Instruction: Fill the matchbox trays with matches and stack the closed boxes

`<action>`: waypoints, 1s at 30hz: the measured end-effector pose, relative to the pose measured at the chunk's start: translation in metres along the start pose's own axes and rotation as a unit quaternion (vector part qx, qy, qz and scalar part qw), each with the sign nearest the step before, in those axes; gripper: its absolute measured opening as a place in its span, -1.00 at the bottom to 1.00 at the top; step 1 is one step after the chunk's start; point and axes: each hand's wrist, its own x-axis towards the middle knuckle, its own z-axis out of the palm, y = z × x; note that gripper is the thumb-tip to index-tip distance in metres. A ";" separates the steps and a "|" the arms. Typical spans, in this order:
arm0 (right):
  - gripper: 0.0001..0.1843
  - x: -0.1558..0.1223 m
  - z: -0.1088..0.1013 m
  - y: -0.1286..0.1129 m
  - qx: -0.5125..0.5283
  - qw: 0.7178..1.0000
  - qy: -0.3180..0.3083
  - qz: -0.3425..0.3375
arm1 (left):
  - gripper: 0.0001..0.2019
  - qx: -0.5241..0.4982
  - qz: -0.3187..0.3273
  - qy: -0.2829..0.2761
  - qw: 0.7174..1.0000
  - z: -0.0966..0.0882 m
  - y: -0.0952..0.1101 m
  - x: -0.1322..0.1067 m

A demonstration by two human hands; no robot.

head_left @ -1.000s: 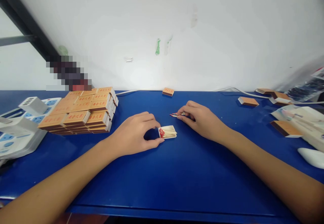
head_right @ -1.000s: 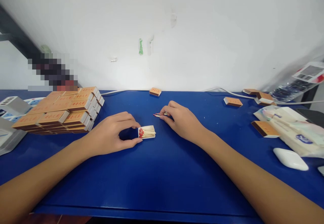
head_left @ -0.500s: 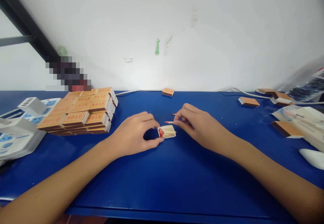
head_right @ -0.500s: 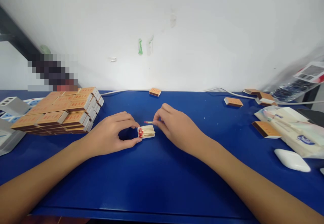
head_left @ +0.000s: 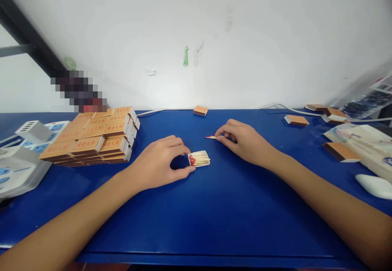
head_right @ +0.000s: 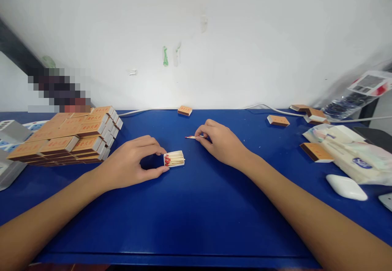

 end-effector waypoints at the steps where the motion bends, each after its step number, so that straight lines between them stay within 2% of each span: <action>1: -0.81 0.000 0.001 0.000 0.003 1.000 0.002 0.000 | -0.80 0.002 0.001 0.002 1.000 -0.001 0.000 0.000; 7: -0.81 -0.001 0.001 -0.005 0.003 1.000 0.016 -0.016 | -0.81 0.006 0.007 0.007 1.000 -0.001 0.003 0.001; 15: -0.83 0.000 0.004 -0.003 -0.004 1.000 -0.013 0.003 | -0.80 0.004 0.001 -0.002 1.000 -0.001 0.003 0.001; 23: -0.83 -0.006 0.002 -0.017 -0.037 0.999 -0.013 -0.021 | -0.79 0.007 0.003 -0.002 1.000 0.000 0.002 0.001; 30: -0.81 -0.005 0.010 -0.011 -0.020 0.999 -0.041 -0.012 | -0.79 0.004 -0.001 -0.006 1.000 -0.001 0.001 0.001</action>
